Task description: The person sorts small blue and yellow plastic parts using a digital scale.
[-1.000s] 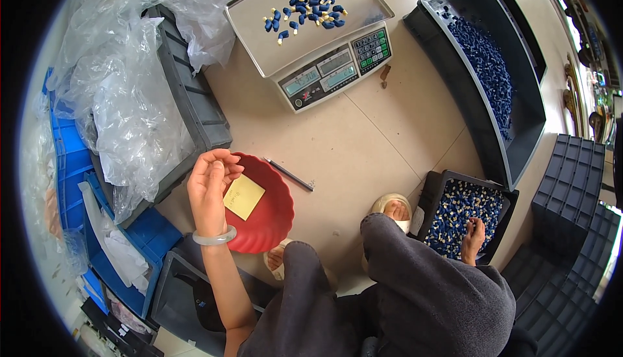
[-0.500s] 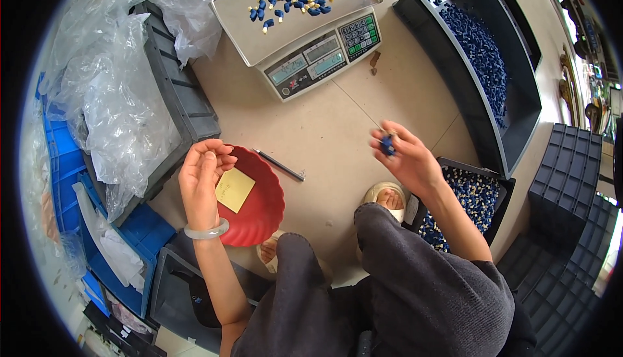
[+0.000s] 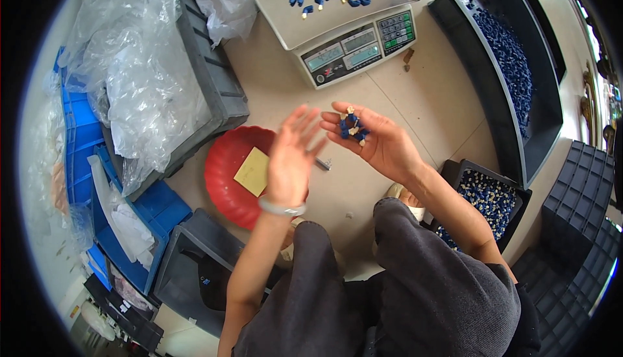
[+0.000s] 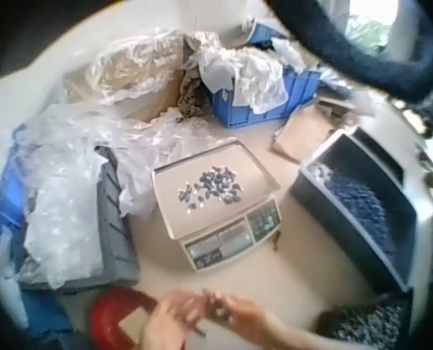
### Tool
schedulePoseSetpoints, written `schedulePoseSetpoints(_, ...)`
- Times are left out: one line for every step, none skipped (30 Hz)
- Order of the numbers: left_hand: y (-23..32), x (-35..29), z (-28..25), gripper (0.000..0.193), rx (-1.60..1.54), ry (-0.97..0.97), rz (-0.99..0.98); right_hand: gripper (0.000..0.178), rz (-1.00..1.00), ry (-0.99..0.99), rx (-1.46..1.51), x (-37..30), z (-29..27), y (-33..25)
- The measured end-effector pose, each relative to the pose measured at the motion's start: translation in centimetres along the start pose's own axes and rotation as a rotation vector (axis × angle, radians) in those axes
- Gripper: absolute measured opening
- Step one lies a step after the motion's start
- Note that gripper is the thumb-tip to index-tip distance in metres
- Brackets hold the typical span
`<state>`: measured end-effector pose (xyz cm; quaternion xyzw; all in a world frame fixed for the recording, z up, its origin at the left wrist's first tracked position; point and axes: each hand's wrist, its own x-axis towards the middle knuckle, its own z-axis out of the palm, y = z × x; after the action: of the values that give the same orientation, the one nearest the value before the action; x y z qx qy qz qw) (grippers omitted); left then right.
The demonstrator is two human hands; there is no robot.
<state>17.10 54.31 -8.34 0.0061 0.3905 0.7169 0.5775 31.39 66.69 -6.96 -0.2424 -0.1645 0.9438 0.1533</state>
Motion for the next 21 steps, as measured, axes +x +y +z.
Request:
schedulePoseSetpoints(-0.6,0.4,0.3,0.049,-0.148,0.042,-0.122,0.043,0.004,-0.003,0.002,-0.1,0.6,0.5)
schedulePoseSetpoints(-1.2,0.7,1.0,0.046,-0.248,0.005,-0.161,0.04,-0.015,0.055,-0.279,-0.3,1.2,0.9)
schedulePoseSetpoints(-1.5,0.8,1.2,0.046,-0.25,0.011,-0.157,0.038,-0.035,0.112,-0.561,-0.4,1.5,1.2)
schedulePoseSetpoints(-1.8,0.9,1.2,0.044,-0.247,0.037,-0.19,0.036,-0.17,0.077,-0.96,-0.2,0.7,1.7)
schedulePoseSetpoints(-2.0,1.0,1.1,0.041,-0.243,0.059,-0.225,0.036,-0.166,0.075,-0.961,-0.4,0.8,2.0)
schedulePoseSetpoints(-2.2,1.0,1.0,0.037,-0.266,0.086,-0.235,0.036,-0.234,0.1,-1.056,-0.8,1.0,2.4)
schedulePoseSetpoints(-2.4,1.0,0.7,0.037,-0.269,0.09,-0.233,0.037,-0.303,0.124,-1.15,-1.0,1.1,2.7)
schedulePoseSetpoints(-2.5,1.0,0.4,0.036,-0.27,0.137,-0.27,0.037,-0.301,0.122,-1.15,-0.9,1.2,2.8)
schedulePoseSetpoints(-2.6,0.9,0.1,0.035,-0.272,0.185,-0.307,0.037,-0.229,0.143,-0.764,-1.0,1.4,2.7)
schedulePoseSetpoints(-2.6,0.8,-0.3,0.035,-0.272,0.188,-0.305,0.038,-0.154,0.16,-0.379,-1.0,1.4,2.7)
schedulePoseSetpoints(-2.7,0.9,-0.6,0.034,-0.309,0.185,-0.287,0.038,-0.157,0.165,-0.38,-1.0,1.1,2.4)
schedulePoseSetpoints(-2.7,0.9,-0.8,0.034,-0.345,0.183,-0.27,0.042,-0.116,0.111,-0.022,-0.8,0.5,2.0)
schedulePoseSetpoints(-2.6,1.0,-0.9,0.034,-0.345,0.181,-0.275,0.046,-0.074,0.053,0.336,-0.6,0.0,1.7)
schedulePoseSetpoints(-2.2,1.0,-0.8,0.034,-0.349,0.121,-0.25,0.055,-0.08,0.049,0.321,-0.3,-0.3,1.6)
schedulePoseSetpoints(-1.8,0.9,-0.8,0.034,-0.352,0.062,-0.224,0.055,-0.084,0.048,0.322,-0.2,-0.3,1.4)
schedulePoseSetpoints(-2.0,1.0,-1.5,0.035,-0.35,0.071,-0.228,0.057,-0.081,0.04,0.358,-0.2,-0.3,1.1)
schedulePoseSetpoints(-1.8,1.0,-1.6,0.035,-0.348,0.07,-0.228,0.059,-0.076,0.031,0.395,-0.1,-0.4,1.1)
schedulePoseSetpoints(-1.6,1.0,-1.5,0.035,-0.341,0.069,-0.215,0.059,-0.078,0.03,0.396,0.0,-0.4,0.9)
schedulePoseSetpoints(-1.4,1.0,-1.5,0.036,-0.333,0.068,-0.202,0.061,-0.08,0.017,0.428,0.0,-0.2,0.6)
schedulePoseSetpoints(-1.2,1.1,-1.5,0.036,-0.33,0.059,-0.202,0.063,-0.088,0.002,0.457,0.1,-0.2,0.3)
schedulePoseSetpoints(-1.0,1.1,-1.5,0.036,-0.337,0.054,-0.203,0.063,-0.097,-0.003,0.454,0.3,-0.3,-0.2)
